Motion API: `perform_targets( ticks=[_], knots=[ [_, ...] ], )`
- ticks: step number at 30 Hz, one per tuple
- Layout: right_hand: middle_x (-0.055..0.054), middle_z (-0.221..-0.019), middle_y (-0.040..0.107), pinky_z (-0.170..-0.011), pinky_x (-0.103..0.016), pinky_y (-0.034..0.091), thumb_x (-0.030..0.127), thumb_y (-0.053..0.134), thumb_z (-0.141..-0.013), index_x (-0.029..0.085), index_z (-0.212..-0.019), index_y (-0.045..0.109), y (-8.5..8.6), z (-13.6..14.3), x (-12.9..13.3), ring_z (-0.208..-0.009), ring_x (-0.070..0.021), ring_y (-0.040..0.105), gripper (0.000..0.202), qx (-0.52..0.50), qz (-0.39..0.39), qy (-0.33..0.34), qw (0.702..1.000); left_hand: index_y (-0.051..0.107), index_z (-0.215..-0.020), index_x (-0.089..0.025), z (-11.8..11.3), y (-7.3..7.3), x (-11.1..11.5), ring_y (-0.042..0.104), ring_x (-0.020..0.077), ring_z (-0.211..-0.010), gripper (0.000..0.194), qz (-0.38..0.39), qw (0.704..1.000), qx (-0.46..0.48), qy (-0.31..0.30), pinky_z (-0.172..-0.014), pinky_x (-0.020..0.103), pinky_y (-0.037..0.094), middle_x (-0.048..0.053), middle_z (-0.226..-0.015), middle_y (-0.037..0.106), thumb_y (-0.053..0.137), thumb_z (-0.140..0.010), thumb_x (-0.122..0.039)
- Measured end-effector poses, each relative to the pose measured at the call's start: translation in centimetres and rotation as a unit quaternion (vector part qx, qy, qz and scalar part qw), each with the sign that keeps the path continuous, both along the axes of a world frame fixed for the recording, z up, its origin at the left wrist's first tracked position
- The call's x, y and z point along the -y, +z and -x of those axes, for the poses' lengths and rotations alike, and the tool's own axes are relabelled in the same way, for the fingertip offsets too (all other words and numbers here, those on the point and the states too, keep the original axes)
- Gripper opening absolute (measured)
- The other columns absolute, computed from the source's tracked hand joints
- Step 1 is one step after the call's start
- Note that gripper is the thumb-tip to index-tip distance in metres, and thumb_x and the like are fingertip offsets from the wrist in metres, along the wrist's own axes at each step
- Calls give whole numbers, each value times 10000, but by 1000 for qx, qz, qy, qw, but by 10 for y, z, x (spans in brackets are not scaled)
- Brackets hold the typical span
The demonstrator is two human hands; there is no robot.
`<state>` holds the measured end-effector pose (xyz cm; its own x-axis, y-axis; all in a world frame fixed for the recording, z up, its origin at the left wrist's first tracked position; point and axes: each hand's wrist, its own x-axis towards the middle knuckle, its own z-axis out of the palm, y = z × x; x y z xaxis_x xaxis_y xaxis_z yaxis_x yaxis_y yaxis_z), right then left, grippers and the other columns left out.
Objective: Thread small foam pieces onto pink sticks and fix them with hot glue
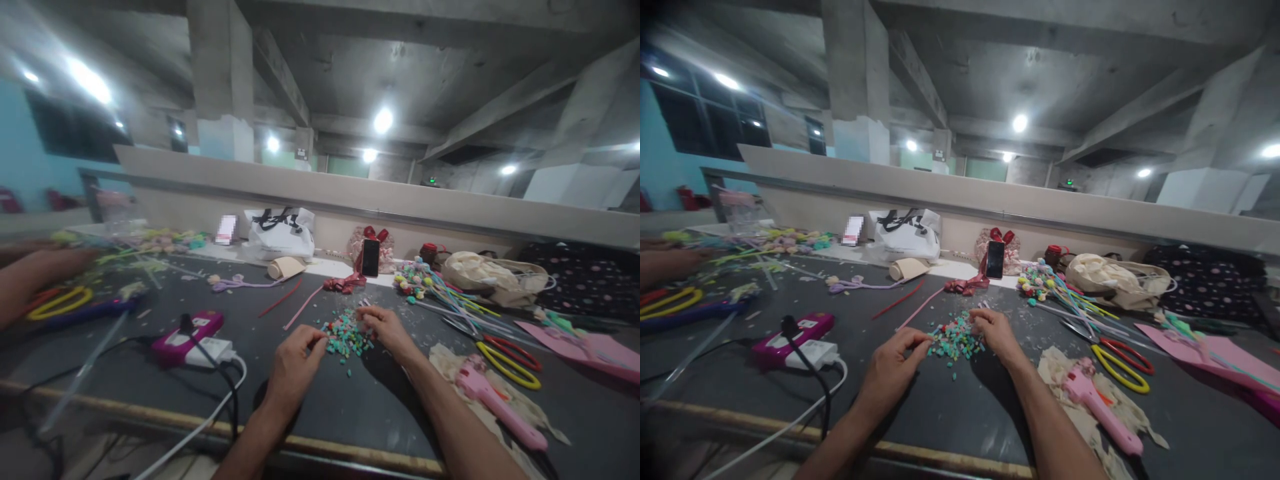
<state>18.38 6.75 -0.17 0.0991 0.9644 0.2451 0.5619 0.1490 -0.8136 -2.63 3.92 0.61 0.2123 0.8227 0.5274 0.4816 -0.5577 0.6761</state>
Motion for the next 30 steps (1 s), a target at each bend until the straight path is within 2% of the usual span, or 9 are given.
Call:
perform_targets(
  ticks=[4, 8, 12, 16, 19, 23, 30],
  knots=[
    [-9, -599, 611, -526, -226, 356, 239, 447, -664, 161, -711, 643, -2, -3, 1, -558, -129, 517, 216, 87, -11, -40, 995, 591, -691, -219, 0, 0, 0, 566, 130, -719, 206, 3, 1000, 1, -3, -671, 226, 401, -10, -730, 621, 404, -726, -296],
    [-14, -673, 622, -586, -246, 337, 225, 547, -586, 200, -638, 650, -7, 0, 4, -657, -165, 525, 118, 151, -8, -42, 988, 585, -692, -220, -1, 1, 1, 560, 132, -716, 209, 7, 1000, -1, -8, -671, 235, 399, -3, -730, 616, 391, -734, -286],
    [-3, -681, 608, -600, -235, 333, 205, 572, -563, 199, -578, 627, -10, 6, 3, -682, -157, 521, 57, 161, -8, -26, 987, 586, -693, -216, -2, 1, 2, 561, 136, -713, 202, 11, 1000, 4, -11, -669, 243, 404, 2, -728, 617, 399, -731, -283],
    [16, -602, 570, -572, -235, 355, 187, 538, -614, 158, -586, 574, -7, 0, 1, -592, -116, 506, 54, 115, -6, -23, 993, 596, -685, -218, -2, 0, 3, 567, 140, -700, 205, 7, 1000, 7, -9, -661, 245, 410, -1, -723, 623, 409, -719, -294],
    [31, -524, 540, -474, -204, 359, 205, 474, -662, 141, -642, 549, -5, -8, 1, -490, -94, 493, 100, 46, 1, -25, 999, 599, -685, -218, -2, 0, 3, 566, 135, -696, 197, 7, 1000, 8, -9, -654, 236, 409, -7, -714, 623, 419, -713, -292],
    [42, -491, 532, -380, -171, 327, 219, 499, -618, 142, -678, 551, -3, -12, 1, -425, -83, 484, 110, -42, 19, -5, 999, 597, -696, -219, -1, -1, 2, 564, 129, -707, 197, 7, 1000, 9, -10, -667, 233, 405, -9, -730, 623, 413, -722, -284],
    [48, -501, 559, -393, -178, 334, 190, 553, -554, 144, -714, 608, -4, -8, 2, -403, -66, 465, 176, -131, 36, 27, 990, 586, -679, -217, -2, -1, 1, 565, 136, -700, 211, 10, 1000, 0, -12, -661, 243, 410, -2, -708, 611, 397, -730, -293]
  ],
)
